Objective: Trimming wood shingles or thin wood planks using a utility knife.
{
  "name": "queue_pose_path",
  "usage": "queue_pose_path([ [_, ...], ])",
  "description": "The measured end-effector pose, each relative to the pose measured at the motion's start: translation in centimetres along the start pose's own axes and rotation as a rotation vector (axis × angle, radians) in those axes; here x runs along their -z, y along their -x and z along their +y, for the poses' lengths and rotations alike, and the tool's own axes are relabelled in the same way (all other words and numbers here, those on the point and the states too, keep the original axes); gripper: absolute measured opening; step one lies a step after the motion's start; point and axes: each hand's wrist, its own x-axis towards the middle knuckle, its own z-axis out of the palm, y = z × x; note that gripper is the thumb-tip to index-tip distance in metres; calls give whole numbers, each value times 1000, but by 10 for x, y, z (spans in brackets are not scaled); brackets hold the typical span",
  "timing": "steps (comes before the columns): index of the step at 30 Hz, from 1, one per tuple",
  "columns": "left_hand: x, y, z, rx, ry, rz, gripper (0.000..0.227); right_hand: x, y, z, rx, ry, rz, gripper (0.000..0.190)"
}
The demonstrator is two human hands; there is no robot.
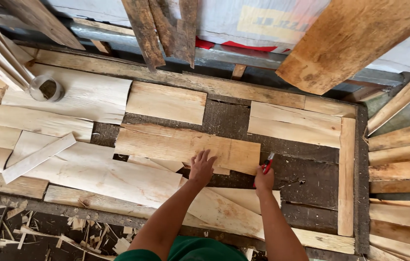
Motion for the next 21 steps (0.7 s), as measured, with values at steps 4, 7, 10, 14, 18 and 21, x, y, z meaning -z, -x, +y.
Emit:
queue_pose_path([
  [4,0,2,-8,-49,26,63,57,-2,-20,34,-102,-418,-61,21],
  [7,4,8,-11,-76,54,106,57,10,-4,20,-263,-591,-232,17],
  [10,7,10,-16,-93,39,143,57,14,9,6,-259,-651,-340,15],
  [14,6,16,-20,-128,56,157,52,17,23,6,-230,-664,-366,13],
  [18,16,24,-20,-167,6,142,52,21,20,31,-209,-670,-323,10],
  [21,18,30,-16,-260,-45,205,55,28,12,54,-175,-704,-249,10],
])
